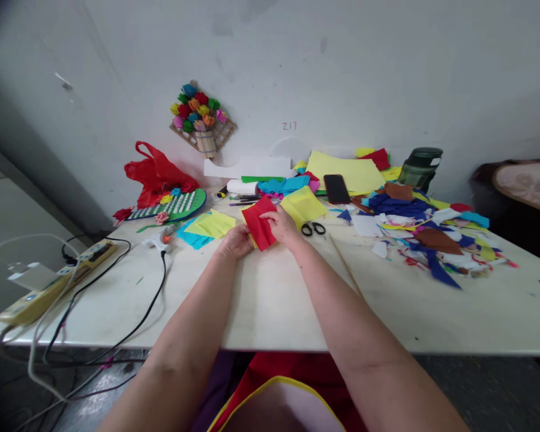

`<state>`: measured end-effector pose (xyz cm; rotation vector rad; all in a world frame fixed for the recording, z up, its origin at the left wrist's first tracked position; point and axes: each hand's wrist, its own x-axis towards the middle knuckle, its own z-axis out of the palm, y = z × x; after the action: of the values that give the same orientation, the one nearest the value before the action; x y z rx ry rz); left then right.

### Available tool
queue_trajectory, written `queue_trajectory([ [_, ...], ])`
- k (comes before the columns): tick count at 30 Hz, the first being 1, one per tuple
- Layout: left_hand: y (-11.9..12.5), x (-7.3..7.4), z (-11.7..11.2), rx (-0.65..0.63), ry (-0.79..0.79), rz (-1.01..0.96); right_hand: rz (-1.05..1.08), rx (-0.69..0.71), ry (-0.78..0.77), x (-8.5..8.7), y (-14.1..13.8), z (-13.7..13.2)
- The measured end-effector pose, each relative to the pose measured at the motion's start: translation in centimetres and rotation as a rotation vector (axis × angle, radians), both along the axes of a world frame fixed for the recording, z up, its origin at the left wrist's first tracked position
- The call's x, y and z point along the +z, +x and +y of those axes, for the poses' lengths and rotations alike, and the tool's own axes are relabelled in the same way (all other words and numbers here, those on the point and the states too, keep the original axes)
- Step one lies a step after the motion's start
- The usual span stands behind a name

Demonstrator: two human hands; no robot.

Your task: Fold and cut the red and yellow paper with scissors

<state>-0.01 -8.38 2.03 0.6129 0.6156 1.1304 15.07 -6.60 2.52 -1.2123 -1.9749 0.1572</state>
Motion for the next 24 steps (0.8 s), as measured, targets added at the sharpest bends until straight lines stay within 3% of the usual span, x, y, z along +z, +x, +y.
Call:
queue_trajectory([
  [10,0.0,0.2,-0.2,-0.058,0.037,-0.004,-0.205,-0.184,-0.071,0.6,-0.9,-1.2],
  [24,-0.4,0.4,-0.4,-0.084,0.058,0.001,-0.329,-0.139,-0.083,1.0,-0.9,-1.4],
])
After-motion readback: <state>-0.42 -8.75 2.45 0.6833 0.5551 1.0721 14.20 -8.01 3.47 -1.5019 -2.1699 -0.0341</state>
